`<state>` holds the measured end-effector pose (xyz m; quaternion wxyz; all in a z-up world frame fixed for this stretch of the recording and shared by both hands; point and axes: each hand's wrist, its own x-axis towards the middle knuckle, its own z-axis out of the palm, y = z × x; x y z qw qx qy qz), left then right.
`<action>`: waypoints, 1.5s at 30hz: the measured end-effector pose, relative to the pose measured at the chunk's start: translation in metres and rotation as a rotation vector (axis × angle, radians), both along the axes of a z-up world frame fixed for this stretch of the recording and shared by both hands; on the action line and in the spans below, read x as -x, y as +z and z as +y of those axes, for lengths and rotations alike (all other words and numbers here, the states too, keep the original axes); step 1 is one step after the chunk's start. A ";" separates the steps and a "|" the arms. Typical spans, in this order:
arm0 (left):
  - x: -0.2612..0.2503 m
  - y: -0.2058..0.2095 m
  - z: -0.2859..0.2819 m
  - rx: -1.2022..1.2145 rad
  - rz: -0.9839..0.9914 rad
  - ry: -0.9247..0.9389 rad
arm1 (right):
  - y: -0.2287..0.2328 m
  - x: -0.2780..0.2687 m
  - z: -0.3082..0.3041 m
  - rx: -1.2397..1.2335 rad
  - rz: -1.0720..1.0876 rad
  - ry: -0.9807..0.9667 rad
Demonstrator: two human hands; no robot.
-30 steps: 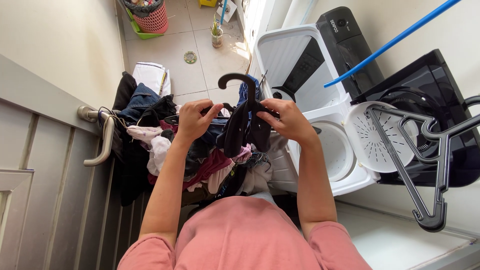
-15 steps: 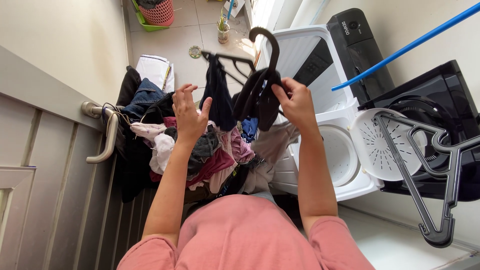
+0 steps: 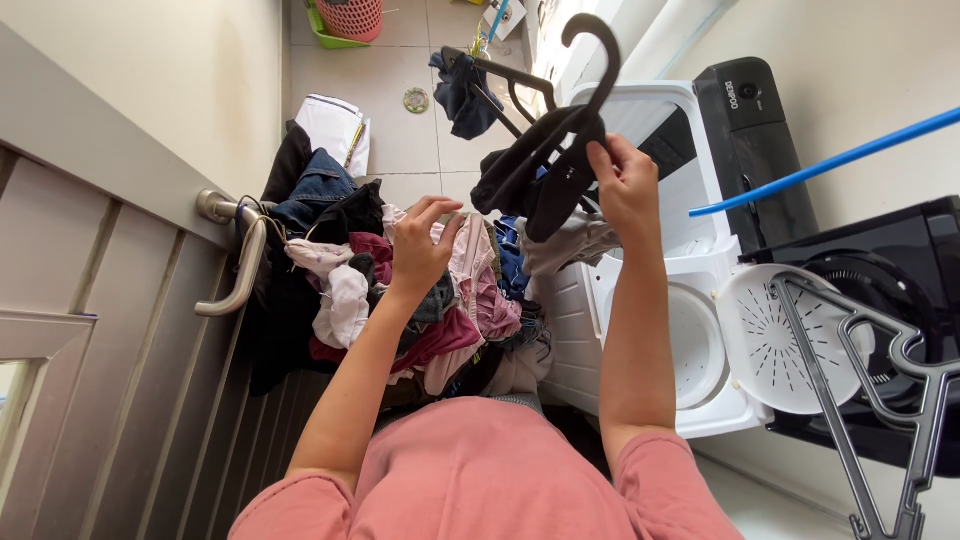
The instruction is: Washing clothes in a twin-tub washing machine and putting them on hangers.
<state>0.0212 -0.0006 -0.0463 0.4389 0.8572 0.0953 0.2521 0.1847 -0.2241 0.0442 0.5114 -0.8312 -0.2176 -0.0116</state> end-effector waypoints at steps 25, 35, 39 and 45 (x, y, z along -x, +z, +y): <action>0.012 0.093 -0.049 -0.287 -0.401 0.117 | 0.024 0.064 -0.042 -0.178 0.381 0.455; -0.002 0.062 -0.009 -0.001 0.273 -0.545 | -0.005 0.055 -0.024 0.198 -0.102 0.547; 0.003 0.051 -0.019 0.216 0.641 -0.421 | -0.026 0.062 -0.015 0.241 -0.130 0.538; -0.003 -0.024 -0.014 0.391 0.661 -0.490 | -0.049 0.080 -0.002 0.218 -0.233 0.464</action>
